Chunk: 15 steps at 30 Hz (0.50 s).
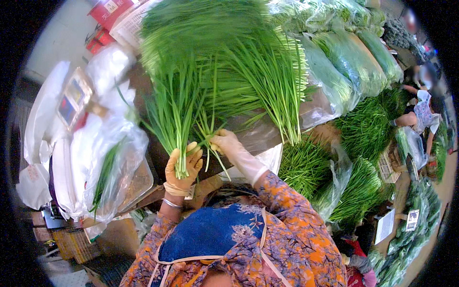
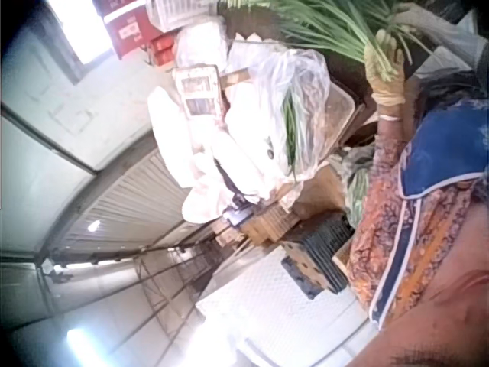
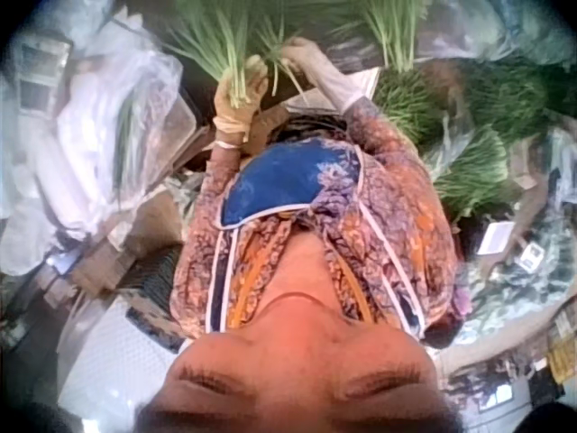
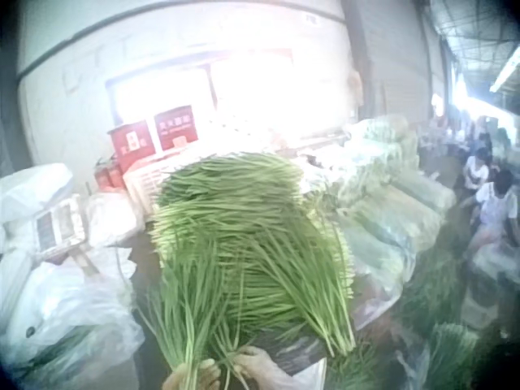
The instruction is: The person gathers bunches of green onions from a large pile on a table, aligns them by hand, and places them into clear plastic bags. The person then ties the bags and sets them aside while other workers in the background perform similar tasks.
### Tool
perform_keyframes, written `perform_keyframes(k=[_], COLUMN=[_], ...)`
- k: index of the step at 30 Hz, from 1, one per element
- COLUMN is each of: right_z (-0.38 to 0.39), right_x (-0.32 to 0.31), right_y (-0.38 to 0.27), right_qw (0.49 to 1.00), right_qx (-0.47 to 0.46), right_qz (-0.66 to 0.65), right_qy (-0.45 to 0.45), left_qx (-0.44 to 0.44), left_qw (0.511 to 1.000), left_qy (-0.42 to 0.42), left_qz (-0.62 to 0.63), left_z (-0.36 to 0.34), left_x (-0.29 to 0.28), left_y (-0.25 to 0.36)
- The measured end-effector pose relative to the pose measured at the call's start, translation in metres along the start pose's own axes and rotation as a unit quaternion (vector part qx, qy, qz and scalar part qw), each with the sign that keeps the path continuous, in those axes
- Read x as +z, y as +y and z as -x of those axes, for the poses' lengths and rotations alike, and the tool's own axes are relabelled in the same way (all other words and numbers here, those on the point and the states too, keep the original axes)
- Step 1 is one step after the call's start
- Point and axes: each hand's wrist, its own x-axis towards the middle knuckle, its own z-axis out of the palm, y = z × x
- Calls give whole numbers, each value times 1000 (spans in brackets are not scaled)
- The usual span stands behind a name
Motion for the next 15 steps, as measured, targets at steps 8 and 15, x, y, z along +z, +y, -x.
perform_keyframes(k=[8,15], right_z=[35,58], right_x=[21,10], right_y=[1,-23], right_qw=[998,965], right_qx=[-9,-68], right_qz=[-7,-221], right_qy=[58,-122], left_qx=[-142,-174], left_qw=[981,981], left_qy=[-80,-58], left_qz=[107,66], left_z=[-3,-5], left_x=[-5,-5], left_y=[-22,-18])
